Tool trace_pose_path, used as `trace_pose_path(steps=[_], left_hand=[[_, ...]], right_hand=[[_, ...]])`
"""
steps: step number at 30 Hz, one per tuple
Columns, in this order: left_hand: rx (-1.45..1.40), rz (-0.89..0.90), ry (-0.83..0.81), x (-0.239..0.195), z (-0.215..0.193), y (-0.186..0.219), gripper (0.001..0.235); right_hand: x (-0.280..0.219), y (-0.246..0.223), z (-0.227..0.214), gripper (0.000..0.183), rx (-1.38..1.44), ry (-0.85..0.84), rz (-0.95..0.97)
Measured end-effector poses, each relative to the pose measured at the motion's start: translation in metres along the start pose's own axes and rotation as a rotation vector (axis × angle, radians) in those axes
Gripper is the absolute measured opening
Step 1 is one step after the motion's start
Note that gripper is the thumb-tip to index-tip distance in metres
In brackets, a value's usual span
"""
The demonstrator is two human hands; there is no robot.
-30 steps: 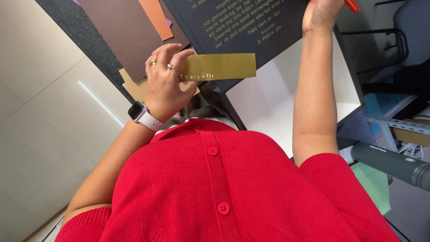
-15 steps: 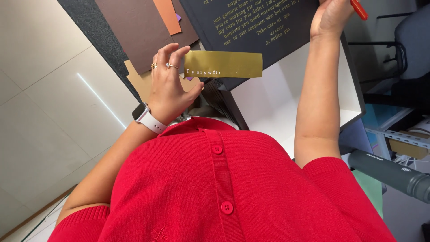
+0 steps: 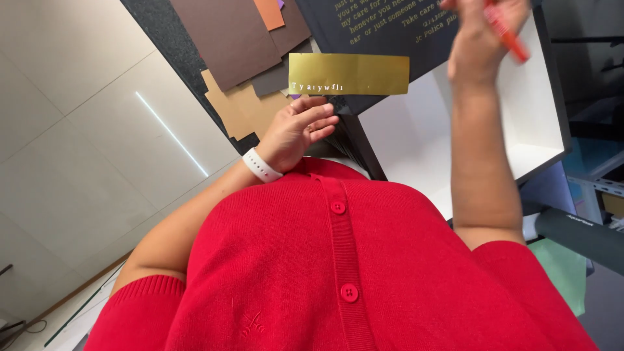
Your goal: A person uses a weeding tool to carefully remove excess gold vinyl from a cut design on a backing sheet.
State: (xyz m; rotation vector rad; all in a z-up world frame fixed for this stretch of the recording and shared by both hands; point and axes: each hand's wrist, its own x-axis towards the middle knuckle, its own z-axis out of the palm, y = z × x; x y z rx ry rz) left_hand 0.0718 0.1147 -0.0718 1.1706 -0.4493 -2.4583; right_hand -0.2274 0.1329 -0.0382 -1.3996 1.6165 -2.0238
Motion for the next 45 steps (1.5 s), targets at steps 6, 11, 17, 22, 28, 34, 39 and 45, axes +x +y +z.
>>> trace_pose_path(steps=[6,11,17,22,28,34,39,45], left_hand=[[0.046,0.086,0.001,0.019,0.017,-0.006,0.047],[0.028,0.134,0.02,0.02,0.021,-0.004,0.039],[-0.048,0.148,0.017,0.023,0.015,-0.006,0.022],[-0.108,0.169,0.017,0.031,0.007,-0.014,0.018],[-0.13,0.167,0.015,0.03,0.009,-0.014,0.016],[-0.141,0.169,0.01,0.034,0.008,-0.016,0.015],[-0.161,0.176,0.004,0.035,0.006,-0.018,0.016],[-0.174,0.184,0.003,0.038,0.005,-0.022,0.015]], right_hand=[[-0.074,-0.064,0.033,0.009,-0.045,-0.203,0.153],[-0.106,-0.07,0.046,0.011,-0.041,-0.18,0.122],[-0.116,-0.077,0.063,0.01,-0.164,-0.209,-0.08],[-0.119,-0.076,0.066,0.01,-0.248,-0.267,-0.191],[-0.12,-0.073,0.063,0.009,-0.252,-0.312,-0.228],[-0.119,-0.073,0.063,0.009,-0.268,-0.324,-0.235],[-0.119,-0.075,0.063,0.01,-0.273,-0.34,-0.24],[-0.121,-0.071,0.062,0.011,-0.298,-0.352,-0.256]])
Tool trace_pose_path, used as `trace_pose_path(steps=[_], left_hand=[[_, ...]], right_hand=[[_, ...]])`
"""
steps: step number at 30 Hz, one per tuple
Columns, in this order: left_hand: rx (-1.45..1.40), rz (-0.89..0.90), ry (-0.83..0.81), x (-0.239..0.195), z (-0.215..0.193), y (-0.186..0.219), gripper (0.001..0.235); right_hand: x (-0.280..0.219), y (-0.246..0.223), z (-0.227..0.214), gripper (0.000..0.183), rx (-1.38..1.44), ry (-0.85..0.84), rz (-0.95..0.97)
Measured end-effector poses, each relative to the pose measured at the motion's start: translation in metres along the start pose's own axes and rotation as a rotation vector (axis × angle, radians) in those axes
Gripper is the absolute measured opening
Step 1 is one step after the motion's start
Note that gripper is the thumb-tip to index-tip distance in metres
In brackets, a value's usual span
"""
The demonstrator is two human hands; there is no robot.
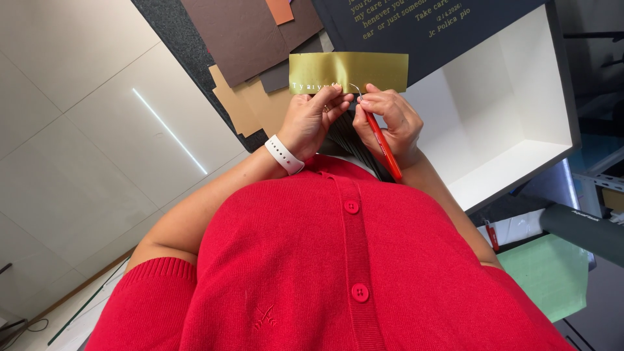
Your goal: A person uses a weeding tool to carefully remove excess gold vinyl from a cut design on a backing sheet.
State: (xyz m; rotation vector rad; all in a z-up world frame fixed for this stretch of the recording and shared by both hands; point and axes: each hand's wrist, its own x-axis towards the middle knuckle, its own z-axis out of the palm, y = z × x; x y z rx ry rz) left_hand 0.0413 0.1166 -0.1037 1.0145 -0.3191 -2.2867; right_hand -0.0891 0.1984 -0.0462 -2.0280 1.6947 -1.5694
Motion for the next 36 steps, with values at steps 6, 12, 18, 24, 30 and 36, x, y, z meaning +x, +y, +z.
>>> trace_pose_path(steps=[6,12,18,24,30,36], left_hand=[[-0.031,0.003,0.006,-0.002,0.003,0.002,0.015],[-0.051,0.009,0.003,-0.003,0.005,0.002,0.014],[-0.058,0.001,0.008,-0.006,0.009,0.006,0.013],[-0.051,-0.002,0.01,-0.007,0.01,0.007,0.013],[-0.045,-0.006,0.003,-0.005,0.009,0.006,0.014],[-0.045,-0.003,0.0,-0.005,0.008,0.006,0.013]], right_hand=[[0.004,-0.004,0.0,0.01,0.048,0.027,0.068],[0.004,-0.002,0.001,0.007,0.098,0.059,0.149],[0.002,-0.002,0.001,0.007,0.197,0.098,0.213],[0.0,0.0,0.003,0.007,0.237,0.122,0.238],[0.0,-0.001,0.003,0.007,0.252,0.122,0.256],[-0.002,0.001,0.002,0.007,0.251,0.117,0.263]])
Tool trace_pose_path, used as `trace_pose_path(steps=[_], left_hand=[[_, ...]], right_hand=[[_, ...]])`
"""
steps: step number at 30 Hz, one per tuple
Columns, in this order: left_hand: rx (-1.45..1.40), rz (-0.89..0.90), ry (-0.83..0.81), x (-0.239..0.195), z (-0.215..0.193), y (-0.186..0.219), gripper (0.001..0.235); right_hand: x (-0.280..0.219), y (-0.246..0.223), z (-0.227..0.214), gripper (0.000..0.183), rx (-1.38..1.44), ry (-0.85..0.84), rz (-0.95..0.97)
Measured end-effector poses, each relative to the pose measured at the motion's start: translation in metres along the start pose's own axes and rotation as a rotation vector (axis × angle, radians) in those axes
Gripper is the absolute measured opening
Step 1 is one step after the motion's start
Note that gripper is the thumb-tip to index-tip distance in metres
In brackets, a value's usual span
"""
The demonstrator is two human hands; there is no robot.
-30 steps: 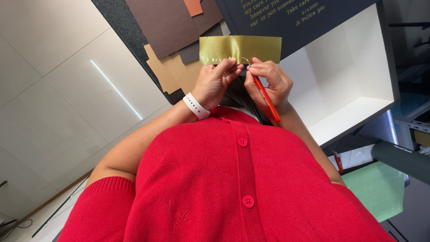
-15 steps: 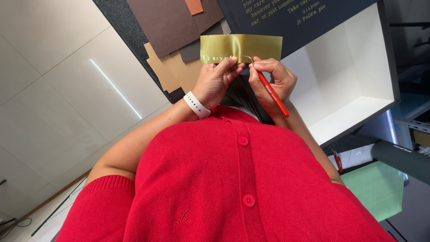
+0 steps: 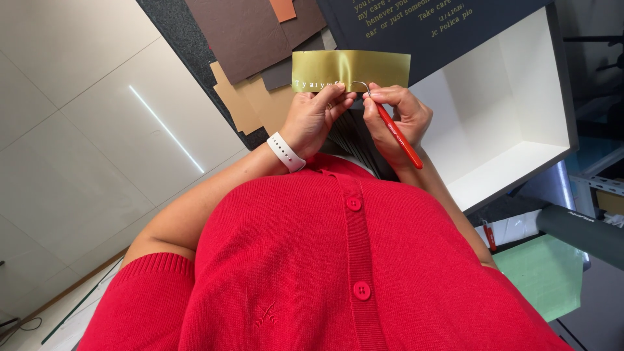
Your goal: A person uses a weeding tool to carefully remove excess gold vinyl from a cut design on a backing sheet.
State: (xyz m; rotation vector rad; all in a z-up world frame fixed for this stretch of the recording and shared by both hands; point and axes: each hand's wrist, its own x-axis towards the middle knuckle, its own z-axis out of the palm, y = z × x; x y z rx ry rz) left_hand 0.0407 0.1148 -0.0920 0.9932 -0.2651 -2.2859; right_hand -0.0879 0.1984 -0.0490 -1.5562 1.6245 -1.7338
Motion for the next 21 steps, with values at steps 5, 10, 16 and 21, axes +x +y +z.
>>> trace_pose_path(steps=[5,10,16,21], left_hand=[[0.001,-0.008,0.002,-0.0028,0.0034,0.0027,0.013],[0.002,-0.01,-0.002,-0.0049,0.0064,0.0052,0.013],[0.008,-0.009,0.0,-0.0072,0.0086,0.0075,0.013],[-0.001,-0.001,-0.009,-0.0065,0.008,0.0063,0.013]], right_hand=[[-0.0003,0.0002,0.0001,0.008,0.004,0.001,0.011],[-0.001,0.0007,0.0002,0.008,-0.003,0.006,0.014],[-0.0017,0.0003,0.0009,0.009,-0.001,0.014,0.015],[-0.0002,-0.0024,0.0014,0.008,-0.008,0.018,0.02]])
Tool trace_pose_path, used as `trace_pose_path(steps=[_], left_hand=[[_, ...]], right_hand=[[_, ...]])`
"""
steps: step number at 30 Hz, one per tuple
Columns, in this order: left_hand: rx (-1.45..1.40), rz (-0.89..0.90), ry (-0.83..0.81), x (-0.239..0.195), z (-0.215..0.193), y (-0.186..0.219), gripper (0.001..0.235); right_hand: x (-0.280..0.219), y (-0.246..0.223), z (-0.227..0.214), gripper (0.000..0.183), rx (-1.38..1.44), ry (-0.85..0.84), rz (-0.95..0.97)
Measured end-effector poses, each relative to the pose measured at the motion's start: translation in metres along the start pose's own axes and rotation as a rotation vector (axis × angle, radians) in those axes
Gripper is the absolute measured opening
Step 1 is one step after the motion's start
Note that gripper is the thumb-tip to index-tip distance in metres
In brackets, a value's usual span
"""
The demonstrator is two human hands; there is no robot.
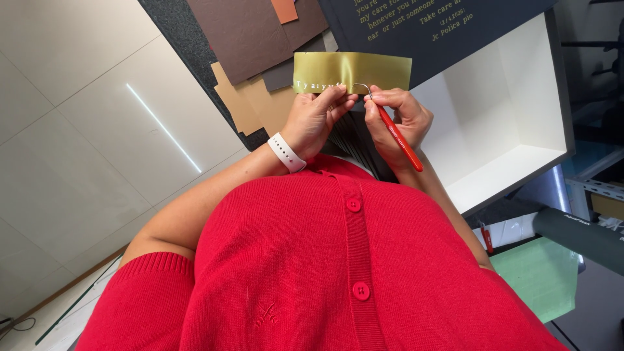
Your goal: A person uses a weeding tool to carefully remove excess gold vinyl from a cut design on a backing sheet.
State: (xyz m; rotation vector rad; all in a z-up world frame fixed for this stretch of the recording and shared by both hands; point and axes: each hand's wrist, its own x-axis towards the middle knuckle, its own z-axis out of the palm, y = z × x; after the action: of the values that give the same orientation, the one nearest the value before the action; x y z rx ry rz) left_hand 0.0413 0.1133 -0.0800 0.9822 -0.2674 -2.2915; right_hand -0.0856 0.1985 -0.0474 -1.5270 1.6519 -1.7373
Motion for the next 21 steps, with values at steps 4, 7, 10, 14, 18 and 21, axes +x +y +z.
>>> trace_pose_path(steps=[4,7,10,14,18,21], left_hand=[[-0.013,0.001,-0.003,0.0005,0.0001,-0.0003,0.012],[-0.013,0.001,-0.001,0.0013,-0.0011,-0.0014,0.012],[-0.003,-0.004,-0.007,0.0004,-0.0011,-0.0005,0.013],[0.001,-0.002,-0.008,0.0006,-0.0011,-0.0012,0.013],[0.0,0.0,-0.011,0.002,-0.0027,-0.003,0.013],[-0.009,0.001,-0.013,-0.0016,0.0009,-0.0002,0.014]], right_hand=[[-0.0005,0.0005,-0.0004,0.009,0.022,-0.004,0.001],[0.0011,-0.004,0.0011,0.008,0.019,0.008,0.029],[0.0009,-0.0046,0.0023,0.008,0.03,0.02,0.044],[0.0003,-0.0043,0.0015,0.008,0.038,0.017,0.05],[0.0005,-0.0042,0.0011,0.007,0.016,0.021,0.049],[-0.0001,-0.0049,0.0021,0.008,0.028,0.027,0.059]])
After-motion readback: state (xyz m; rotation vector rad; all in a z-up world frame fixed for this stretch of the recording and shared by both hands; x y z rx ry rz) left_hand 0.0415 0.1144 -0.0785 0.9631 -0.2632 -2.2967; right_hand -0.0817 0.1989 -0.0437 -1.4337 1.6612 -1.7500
